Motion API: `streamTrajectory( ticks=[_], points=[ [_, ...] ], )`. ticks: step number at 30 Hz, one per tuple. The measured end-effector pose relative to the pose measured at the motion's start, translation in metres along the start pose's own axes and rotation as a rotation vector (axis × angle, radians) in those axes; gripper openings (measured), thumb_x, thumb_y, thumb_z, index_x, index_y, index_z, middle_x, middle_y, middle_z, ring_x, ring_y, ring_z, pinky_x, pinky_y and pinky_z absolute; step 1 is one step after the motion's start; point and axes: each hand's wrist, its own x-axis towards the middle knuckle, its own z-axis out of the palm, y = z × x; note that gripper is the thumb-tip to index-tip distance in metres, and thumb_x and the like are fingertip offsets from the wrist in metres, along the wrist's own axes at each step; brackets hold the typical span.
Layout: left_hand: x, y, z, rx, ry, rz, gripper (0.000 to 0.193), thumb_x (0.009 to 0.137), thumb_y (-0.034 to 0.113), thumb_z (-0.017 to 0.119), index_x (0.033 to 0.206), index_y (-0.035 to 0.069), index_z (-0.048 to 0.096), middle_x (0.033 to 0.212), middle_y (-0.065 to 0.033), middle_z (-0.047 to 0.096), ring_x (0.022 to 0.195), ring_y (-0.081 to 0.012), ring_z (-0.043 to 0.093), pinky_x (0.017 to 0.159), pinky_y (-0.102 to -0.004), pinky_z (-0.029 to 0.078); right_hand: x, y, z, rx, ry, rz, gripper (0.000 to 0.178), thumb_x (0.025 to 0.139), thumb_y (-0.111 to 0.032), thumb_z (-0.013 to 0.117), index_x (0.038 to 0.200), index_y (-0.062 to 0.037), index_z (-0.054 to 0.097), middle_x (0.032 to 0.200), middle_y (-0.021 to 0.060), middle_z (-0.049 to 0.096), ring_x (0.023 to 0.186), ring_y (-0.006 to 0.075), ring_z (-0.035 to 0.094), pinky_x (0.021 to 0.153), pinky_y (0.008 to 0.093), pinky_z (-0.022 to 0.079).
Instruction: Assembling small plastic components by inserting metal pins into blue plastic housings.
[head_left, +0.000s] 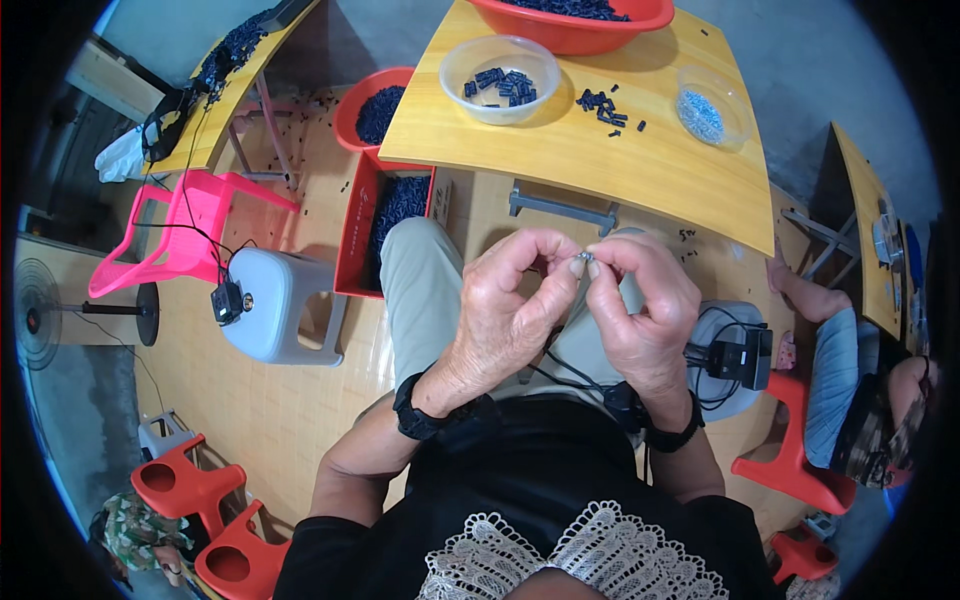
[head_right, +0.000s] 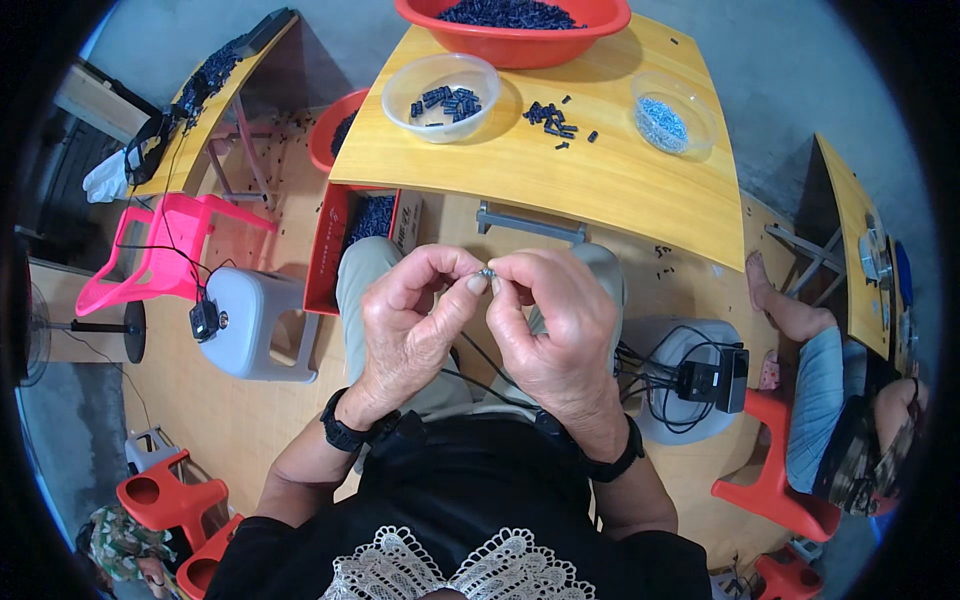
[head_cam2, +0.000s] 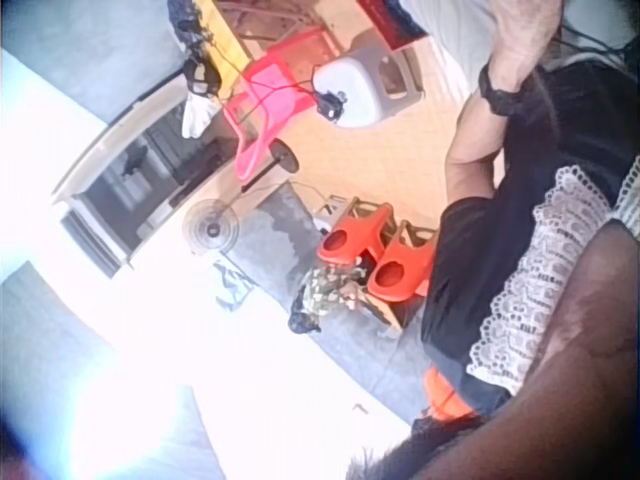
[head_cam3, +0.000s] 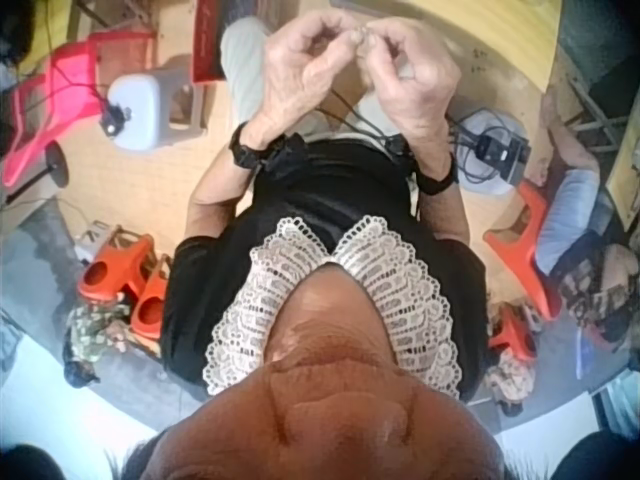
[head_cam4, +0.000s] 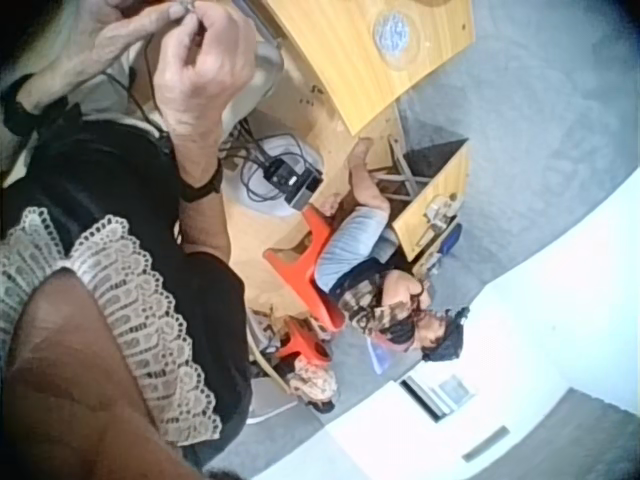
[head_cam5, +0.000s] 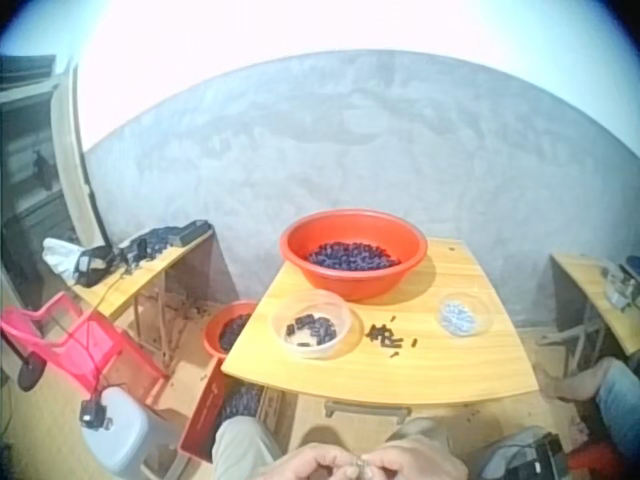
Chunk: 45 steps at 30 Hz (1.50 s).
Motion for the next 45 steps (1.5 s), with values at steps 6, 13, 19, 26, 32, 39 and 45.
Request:
streamTrajectory(
  ticks=[6,13,19,26,32,39,45],
  points=[
    [-0.003,-0.003,0.000,-0.232,0.026,-0.149,0.009,0.085,-0.001,0.062,0.094,-0.003,0.060,0.086,-0.0016,0.062,0.077,-0.0052,0.057,0.069,-0.0194,0.047,-0.003,-0.001,0.002,0.097,-0.007,0.054,0.013,0.072,0.006,0.065,0.081,-0.0014,0.063,0.074,0.0078,0.062,0.058,0.0166,0.058,0.052,0.0265,0.046],
    [-0.003,-0.009,-0.001,-0.076,0.053,-0.011,0.011,0.082,-0.005,0.062,0.093,-0.003,0.060,0.088,-0.0025,0.063,0.078,-0.0060,0.058,0.072,-0.0198,0.048,-0.003,-0.004,0.003,0.114,-0.034,0.105,0.011,0.073,0.005,0.064,0.082,-0.0007,0.063,0.074,0.0082,0.062,0.058,0.0161,0.058,0.052,0.0261,0.046],
    [-0.001,0.003,0.004,-0.266,0.114,-0.171,0.006,0.078,-0.001,0.062,0.084,-0.002,0.063,0.075,0.0009,0.059,0.070,-0.0039,0.054,0.062,-0.0193,0.045,-0.004,-0.001,0.004,0.087,-0.033,0.062,0.012,0.072,0.006,0.064,0.082,-0.0008,0.062,0.074,0.0083,0.062,0.058,0.0171,0.058,0.052,0.0264,0.046],
    [0.002,-0.005,0.000,-0.331,0.100,-0.238,0.008,0.077,-0.002,0.062,0.085,-0.001,0.065,0.073,0.0048,0.057,0.066,-0.0006,0.050,0.058,-0.0164,0.042,-0.005,0.004,0.006,0.068,-0.058,0.052,0.014,0.071,0.006,0.065,0.082,-0.0012,0.062,0.074,0.0087,0.061,0.060,0.0186,0.058,0.053,0.0274,0.046],
    [0.001,-0.007,-0.001,-0.292,0.112,-0.228,0.008,0.077,-0.002,0.061,0.084,0.001,0.065,0.072,0.0055,0.057,0.065,0.0000,0.049,0.058,-0.0162,0.041,-0.006,0.006,0.007,0.015,-0.092,-0.028,0.015,0.070,0.006,0.066,0.082,-0.0011,0.062,0.074,0.0093,0.061,0.061,0.0195,0.059,0.052,0.0269,0.046],
    [0.001,-0.012,-0.005,-0.331,0.055,-0.268,0.010,0.080,-0.006,0.060,0.088,0.001,0.062,0.085,-0.0015,0.062,0.077,-0.0055,0.056,0.070,-0.0195,0.045,-0.006,0.004,0.008,0.077,-0.107,0.088,0.012,0.073,0.005,0.065,0.084,-0.0006,0.063,0.075,0.0083,0.062,0.060,0.0166,0.058,0.052,0.0255,0.046],
    [0.003,-0.016,0.000,-0.450,0.076,-0.310,0.008,0.078,-0.003,0.061,0.085,0.001,0.062,0.073,0.0056,0.056,0.064,0.0003,0.047,0.058,-0.0160,0.039,-0.008,0.004,0.010,0.118,-0.101,0.185,0.010,0.076,0.004,0.064,0.085,-0.0006,0.063,0.075,0.0070,0.061,0.059,0.0137,0.056,0.054,0.0249,0.045]
  ],
)
